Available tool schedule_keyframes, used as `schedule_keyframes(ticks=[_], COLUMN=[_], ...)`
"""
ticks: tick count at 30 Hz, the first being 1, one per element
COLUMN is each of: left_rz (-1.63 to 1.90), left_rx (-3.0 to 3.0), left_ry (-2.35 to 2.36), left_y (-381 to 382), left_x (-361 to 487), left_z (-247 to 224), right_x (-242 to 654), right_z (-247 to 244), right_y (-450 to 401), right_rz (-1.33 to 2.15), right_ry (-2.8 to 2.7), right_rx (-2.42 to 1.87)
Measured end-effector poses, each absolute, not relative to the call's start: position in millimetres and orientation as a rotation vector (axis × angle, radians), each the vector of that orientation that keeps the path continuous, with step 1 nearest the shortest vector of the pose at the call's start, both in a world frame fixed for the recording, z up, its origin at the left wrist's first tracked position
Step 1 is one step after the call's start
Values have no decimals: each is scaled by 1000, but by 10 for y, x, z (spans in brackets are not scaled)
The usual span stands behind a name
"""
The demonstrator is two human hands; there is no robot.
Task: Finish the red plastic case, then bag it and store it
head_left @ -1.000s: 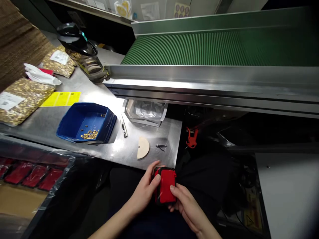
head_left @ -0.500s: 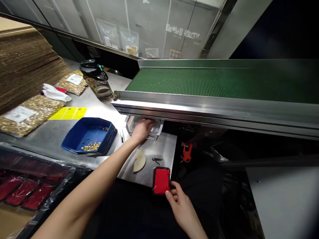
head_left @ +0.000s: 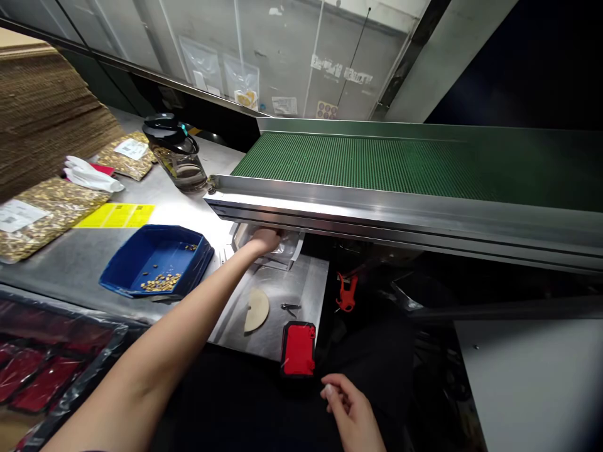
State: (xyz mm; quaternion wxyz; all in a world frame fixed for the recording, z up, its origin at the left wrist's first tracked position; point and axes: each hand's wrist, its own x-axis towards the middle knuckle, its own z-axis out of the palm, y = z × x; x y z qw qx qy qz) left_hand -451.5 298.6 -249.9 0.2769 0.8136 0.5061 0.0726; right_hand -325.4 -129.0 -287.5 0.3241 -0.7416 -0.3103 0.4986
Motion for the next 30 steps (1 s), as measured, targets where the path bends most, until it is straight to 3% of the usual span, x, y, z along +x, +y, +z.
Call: schedule_keyframes(ticks=[9,13,16,19,25,30], left_rz=[630,536,418,443,419,651], left_rx=[1890,1672,1474,1210,1049,1261], left_ry=[990,788,684,741,742,1148], left_y=[1913,1268,924,765,630,565], left_x=[-4942,-4964,-5029,-5200,-5462,-5401], left_z=[-2098,-1873,-1867,-1953,-2037,-2070], right_x=[-3334,-3510,-3550,-3530,-3578,-3769], right_z=[-2226,-1912,-1827,-1849,-1905,-1852], right_y=[-772,-261,-47,-49,-205,-222], right_rz=[1081,903,1049,1044,577,757], right_ry=[-952,-1211,-1399,-1516,-1435,-1408], right_rx=[-1910,-1823,-1842,-1901,-2084,-2061])
